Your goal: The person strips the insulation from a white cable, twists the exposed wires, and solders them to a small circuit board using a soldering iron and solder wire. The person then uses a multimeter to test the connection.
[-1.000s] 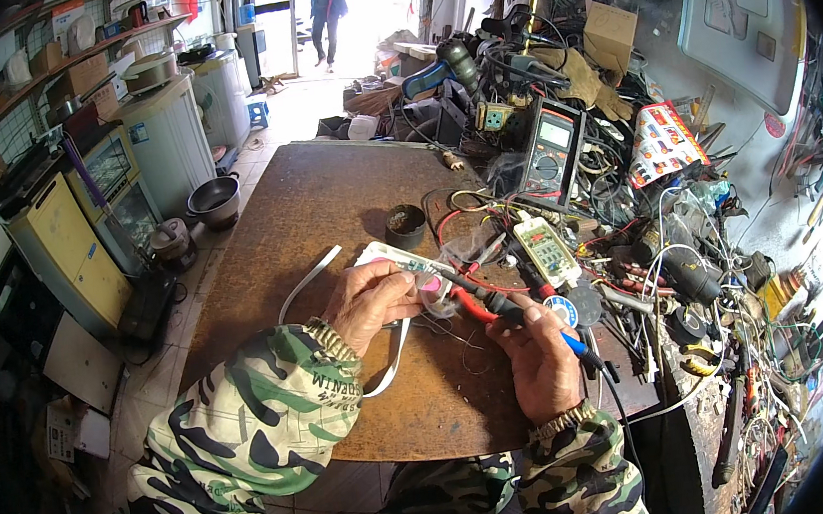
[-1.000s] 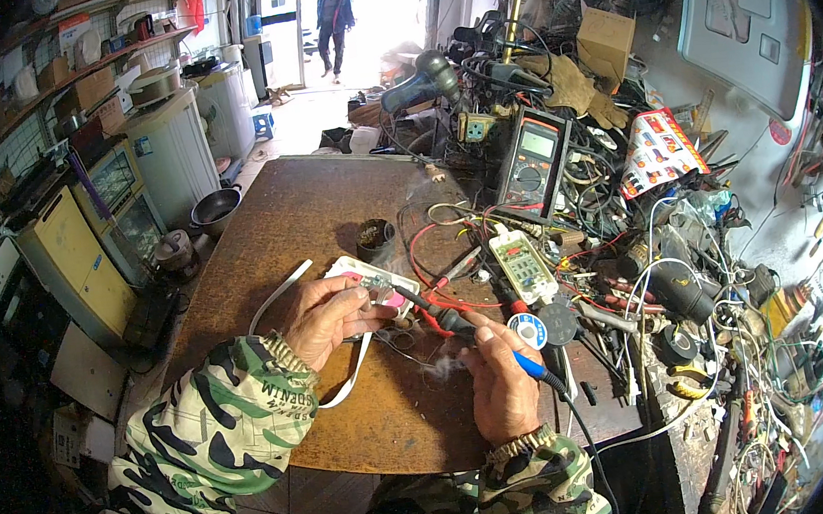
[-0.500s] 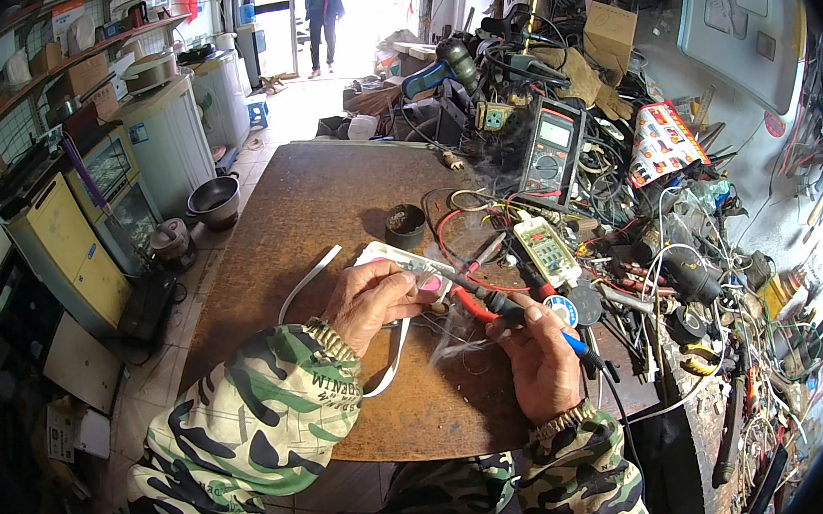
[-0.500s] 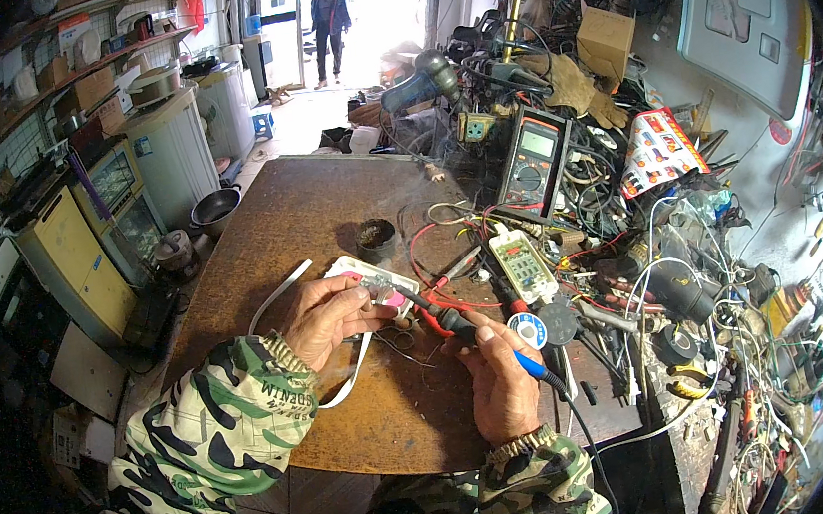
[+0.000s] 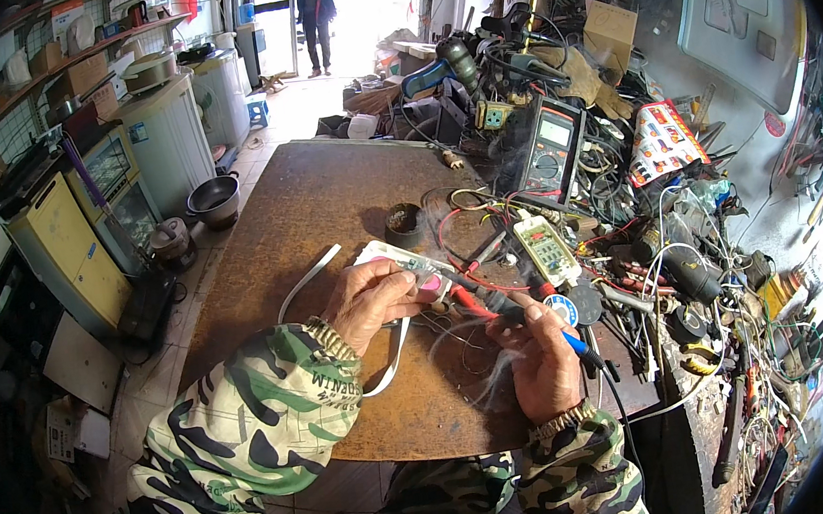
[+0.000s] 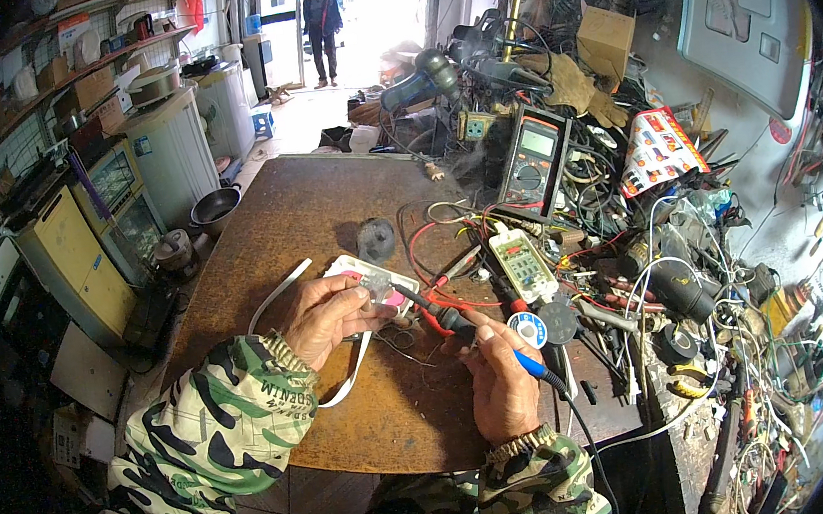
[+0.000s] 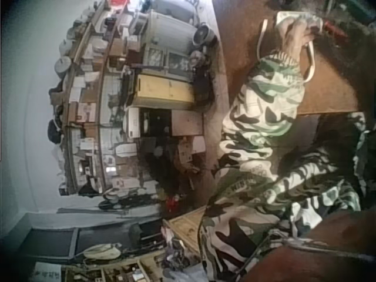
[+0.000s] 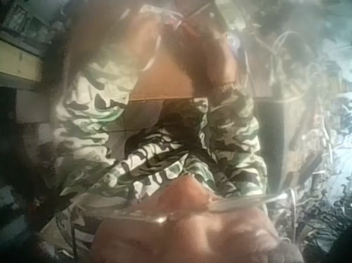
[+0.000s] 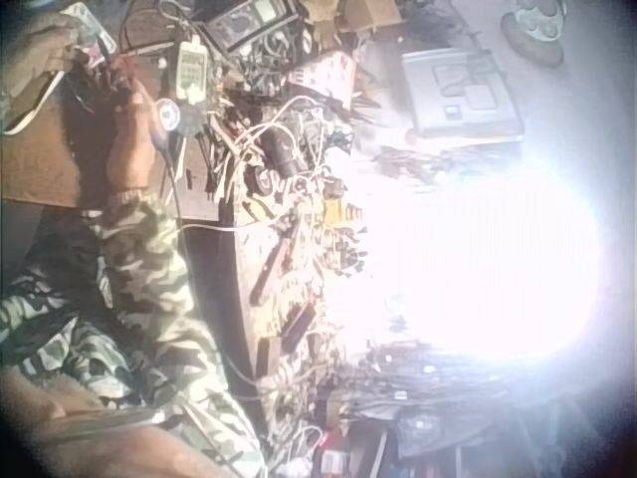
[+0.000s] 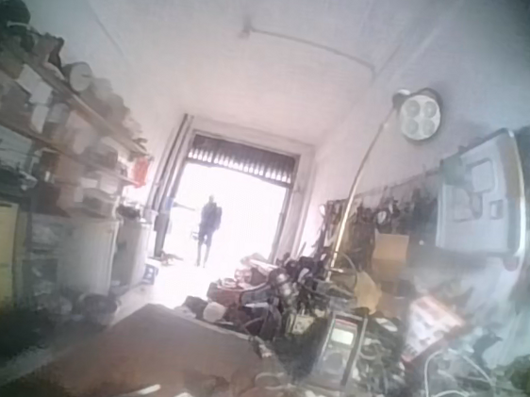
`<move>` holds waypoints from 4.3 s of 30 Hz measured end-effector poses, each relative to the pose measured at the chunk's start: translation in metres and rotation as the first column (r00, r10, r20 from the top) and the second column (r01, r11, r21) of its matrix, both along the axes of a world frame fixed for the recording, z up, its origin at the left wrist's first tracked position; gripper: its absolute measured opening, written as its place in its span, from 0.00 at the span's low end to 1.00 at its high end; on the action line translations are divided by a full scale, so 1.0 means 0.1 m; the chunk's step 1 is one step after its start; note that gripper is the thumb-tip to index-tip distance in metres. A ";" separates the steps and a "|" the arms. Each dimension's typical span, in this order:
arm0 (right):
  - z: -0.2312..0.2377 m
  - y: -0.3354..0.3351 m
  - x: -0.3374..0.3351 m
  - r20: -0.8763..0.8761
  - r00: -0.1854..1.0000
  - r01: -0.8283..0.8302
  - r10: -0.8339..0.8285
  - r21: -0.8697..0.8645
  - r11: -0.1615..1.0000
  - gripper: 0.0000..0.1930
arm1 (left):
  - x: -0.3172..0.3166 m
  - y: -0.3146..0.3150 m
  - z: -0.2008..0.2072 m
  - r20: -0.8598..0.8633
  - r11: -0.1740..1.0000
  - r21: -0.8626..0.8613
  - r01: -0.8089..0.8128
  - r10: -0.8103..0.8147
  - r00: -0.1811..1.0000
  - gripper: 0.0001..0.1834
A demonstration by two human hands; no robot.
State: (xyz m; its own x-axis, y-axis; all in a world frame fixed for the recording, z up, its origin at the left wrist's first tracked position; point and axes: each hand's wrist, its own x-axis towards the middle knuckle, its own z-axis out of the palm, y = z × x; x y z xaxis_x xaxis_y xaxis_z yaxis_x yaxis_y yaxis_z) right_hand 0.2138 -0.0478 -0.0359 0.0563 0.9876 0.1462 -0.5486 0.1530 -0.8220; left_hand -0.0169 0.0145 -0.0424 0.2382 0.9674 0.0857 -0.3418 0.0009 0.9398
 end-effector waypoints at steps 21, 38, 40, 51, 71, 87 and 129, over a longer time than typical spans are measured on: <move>-0.03 0.03 0.01 0.025 0.999 -0.020 0.021 -0.022 1.000 0.24 | 0.01 -0.02 0.03 -0.023 1.000 -0.002 -0.017 0.017 1.000 0.16; -0.01 0.02 -0.01 -0.002 1.000 -0.006 0.006 -0.009 1.000 0.20 | 0.01 0.00 0.01 -0.008 1.000 0.017 -0.012 0.012 1.000 0.18; -0.02 0.02 -0.01 0.000 1.000 -0.005 0.005 -0.010 1.000 0.20 | 0.01 -0.01 0.02 -0.017 1.000 0.011 -0.012 0.012 1.000 0.17; -0.03 0.03 0.00 0.007 1.000 -0.003 0.003 -0.004 1.000 0.19 | 0.02 -0.02 0.02 -0.007 1.000 0.002 -0.018 0.018 1.000 0.15; -0.01 0.02 -0.01 -0.003 1.000 -0.004 0.003 -0.018 1.000 0.19 | 0.00 0.00 -0.01 0.001 1.000 -0.007 0.004 -0.004 1.000 0.17; -0.03 0.04 0.01 -0.080 0.996 0.049 -0.049 -0.004 0.999 0.18 | -0.01 0.01 -0.02 -0.017 0.999 -0.026 0.030 -0.030 0.999 0.19; -0.04 0.03 0.01 -0.005 1.000 0.006 -0.006 0.018 1.000 0.18 | 0.00 0.00 0.00 -0.011 1.000 -0.006 0.025 -0.025 1.000 0.18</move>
State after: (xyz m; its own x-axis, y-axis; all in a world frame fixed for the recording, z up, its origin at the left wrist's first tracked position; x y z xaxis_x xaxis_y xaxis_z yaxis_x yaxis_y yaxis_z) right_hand 0.2146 -0.0451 -0.0397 0.0626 0.9846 0.1634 -0.5521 0.1706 -0.8161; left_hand -0.0169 0.0145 -0.0427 0.2636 0.9615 0.0774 -0.3307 0.0147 0.9436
